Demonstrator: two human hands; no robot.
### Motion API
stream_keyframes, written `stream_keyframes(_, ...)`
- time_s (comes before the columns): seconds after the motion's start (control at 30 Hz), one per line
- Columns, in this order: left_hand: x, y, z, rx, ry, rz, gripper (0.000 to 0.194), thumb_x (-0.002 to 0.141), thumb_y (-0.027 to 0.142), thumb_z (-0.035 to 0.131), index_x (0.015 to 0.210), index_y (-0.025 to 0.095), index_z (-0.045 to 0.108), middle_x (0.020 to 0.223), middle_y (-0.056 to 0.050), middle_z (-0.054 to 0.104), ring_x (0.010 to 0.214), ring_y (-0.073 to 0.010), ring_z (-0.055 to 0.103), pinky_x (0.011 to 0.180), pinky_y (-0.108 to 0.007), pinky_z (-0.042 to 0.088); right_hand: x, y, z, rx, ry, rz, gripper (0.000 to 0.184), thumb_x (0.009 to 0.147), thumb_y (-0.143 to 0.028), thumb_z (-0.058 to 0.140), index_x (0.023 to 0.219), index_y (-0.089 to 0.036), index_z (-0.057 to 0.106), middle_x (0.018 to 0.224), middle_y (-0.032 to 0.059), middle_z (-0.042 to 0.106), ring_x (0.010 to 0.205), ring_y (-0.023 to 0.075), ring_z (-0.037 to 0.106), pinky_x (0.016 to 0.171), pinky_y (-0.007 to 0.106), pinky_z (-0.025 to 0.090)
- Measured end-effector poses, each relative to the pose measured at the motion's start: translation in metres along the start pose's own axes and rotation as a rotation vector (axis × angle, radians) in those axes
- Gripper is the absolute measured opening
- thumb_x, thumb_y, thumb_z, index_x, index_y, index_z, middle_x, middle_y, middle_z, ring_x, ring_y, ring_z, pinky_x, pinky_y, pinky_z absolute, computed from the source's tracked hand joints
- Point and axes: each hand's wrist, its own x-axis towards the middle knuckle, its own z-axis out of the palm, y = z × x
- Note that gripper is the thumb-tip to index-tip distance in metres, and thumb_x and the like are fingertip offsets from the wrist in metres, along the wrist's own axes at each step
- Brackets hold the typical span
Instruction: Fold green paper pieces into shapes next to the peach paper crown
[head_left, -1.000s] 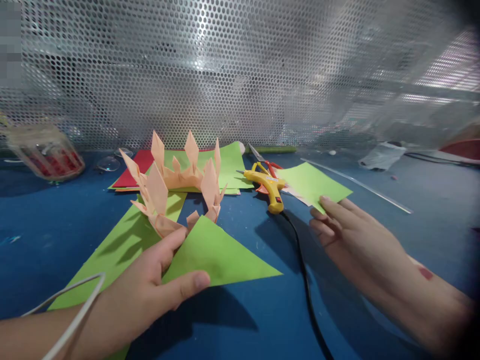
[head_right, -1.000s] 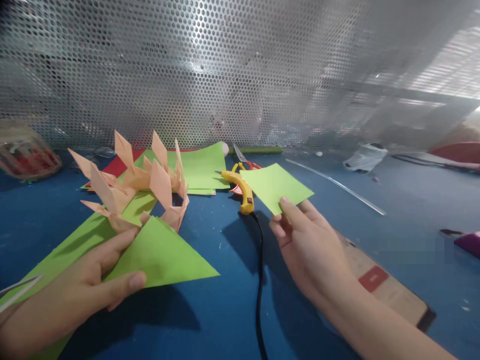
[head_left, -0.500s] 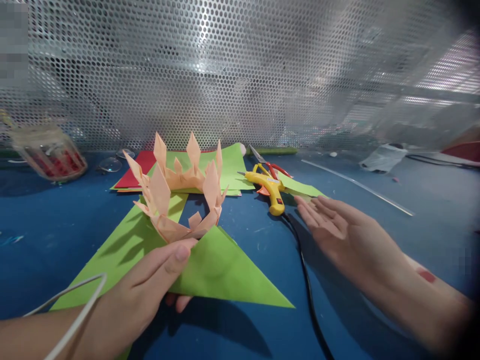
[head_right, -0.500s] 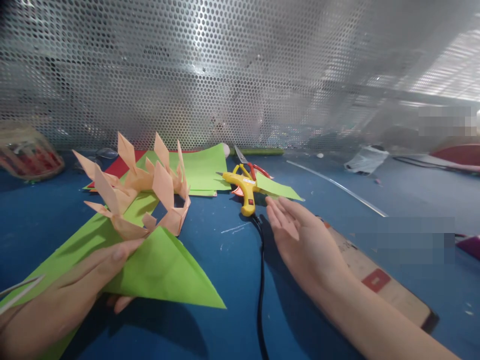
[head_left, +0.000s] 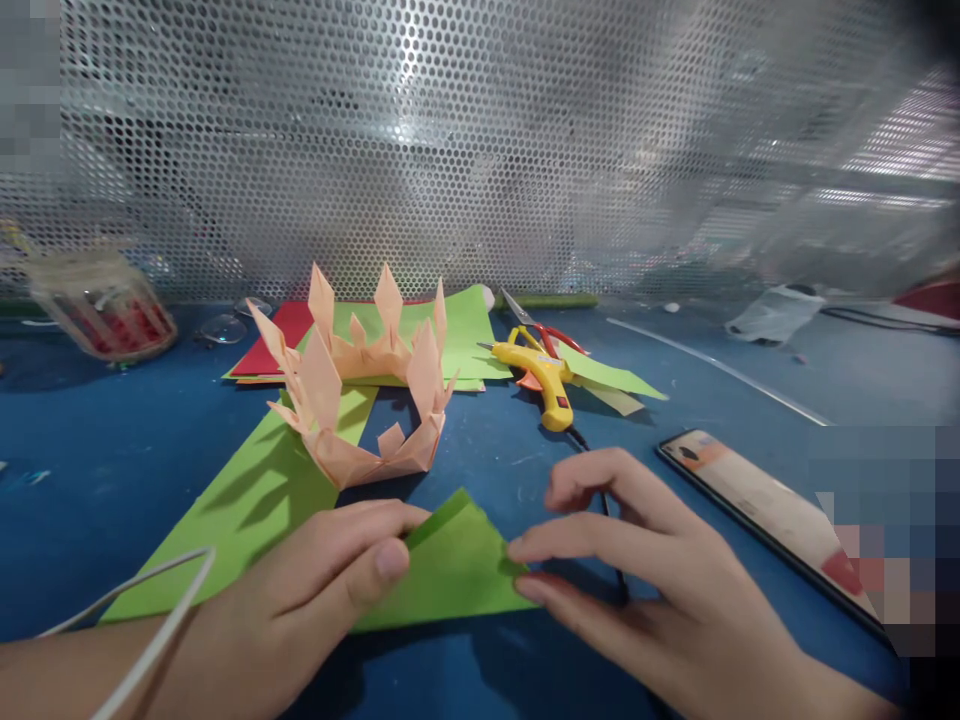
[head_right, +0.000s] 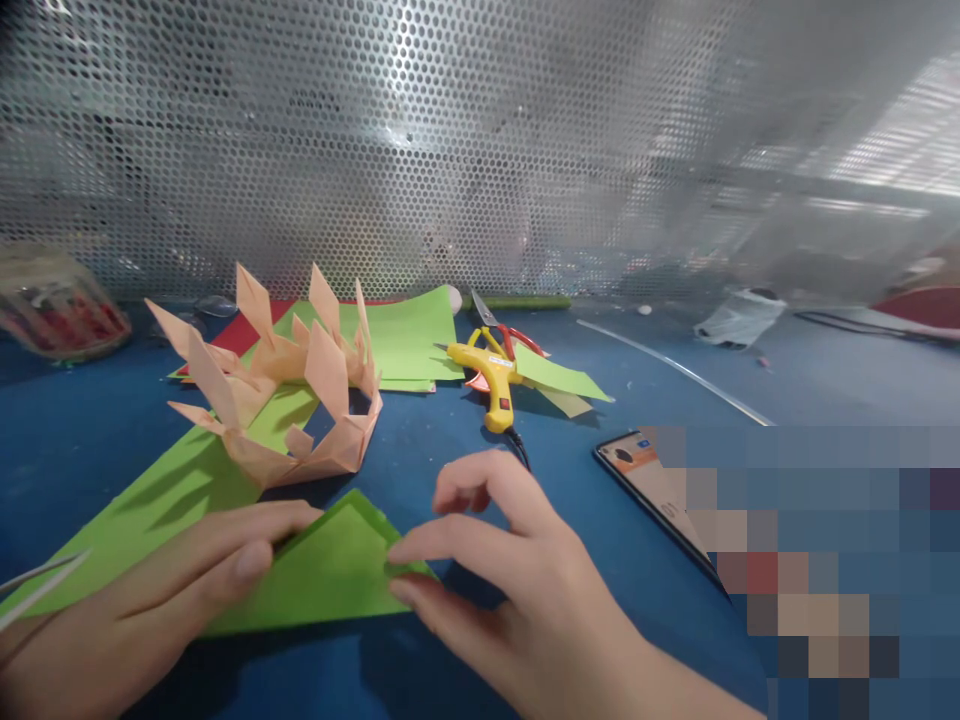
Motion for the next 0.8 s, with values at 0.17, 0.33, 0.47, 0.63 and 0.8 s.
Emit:
stream_keyframes(0.17, 0.006, 0.006, -0.003, -0.119, -0.164, 0.112, 0.029, 0.1, 0.041, 0.048, 0.112, 0.035, 0.073, 0.109, 0.006, 0.08, 0.094, -0.0136, 0.076, 0.081, -0.017, 0.059, 0.001, -0.003, 0.002, 0.151, -0.122, 0.002, 0.01, 0.091, -0.024, 0.073, 0.099, -0.019, 0.072, 0.088, 0.0018, 0.064, 0.075, 0.0086, 0.068, 0.072, 0.011, 0.056)
stream_keyframes(0.33, 0.006, 0.003, 0.005, -0.188, -0.094, 0.125, 0.036, 0.089, 0.024, 0.062, 0.12, 0.044, 0.065, 0.101, 0.013, 0.079, 0.079, -0.008, 0.075, 0.07, -0.011, 0.058, -0.004, -0.01, -0.001, 0.12, -0.29, -0.052, 0.015, 0.099, -0.02, 0.062, 0.096, -0.024, 0.076, 0.086, 0.0035, 0.065, 0.075, 0.0118, 0.067, 0.065, 0.016, 0.056)
stream_keyframes(0.47, 0.005, 0.0, 0.008, -0.123, 0.001, 0.142, 0.049, 0.086, 0.018, 0.057, 0.126, 0.045, 0.06, 0.098, 0.012, 0.078, 0.062, -0.0059, 0.069, 0.059, -0.01, 0.055, -0.006, -0.009, -0.005, 0.083, -0.375, -0.081, 0.027, 0.099, -0.009, 0.052, 0.095, -0.025, 0.074, 0.087, 0.0035, 0.068, 0.075, 0.013, 0.066, 0.068, 0.019, 0.054)
stream_keyframes(0.63, -0.001, 0.001, 0.009, -0.073, -0.021, 0.224, 0.034, 0.083, 0.012, 0.049, 0.091, 0.037, 0.07, 0.08, 0.015, 0.074, 0.07, -0.0063, 0.07, 0.064, -0.011, 0.053, -0.004, -0.004, -0.002, 0.085, -0.433, -0.209, 0.027, 0.106, -0.018, 0.041, 0.094, -0.022, 0.065, 0.099, 0.0053, 0.072, 0.085, 0.016, 0.065, 0.085, 0.028, 0.049)
stream_keyframes(0.8, -0.009, 0.0, 0.013, -0.013, 0.016, 0.279, 0.035, 0.083, 0.011, 0.047, 0.094, 0.035, 0.07, 0.081, 0.011, 0.074, 0.074, -0.0091, 0.069, 0.071, -0.016, 0.053, -0.005, -0.003, 0.003, 0.075, -0.523, -0.293, 0.052, 0.112, -0.024, 0.016, 0.084, -0.021, 0.06, 0.088, 0.0019, 0.071, 0.08, 0.0145, 0.064, 0.078, 0.028, 0.048)
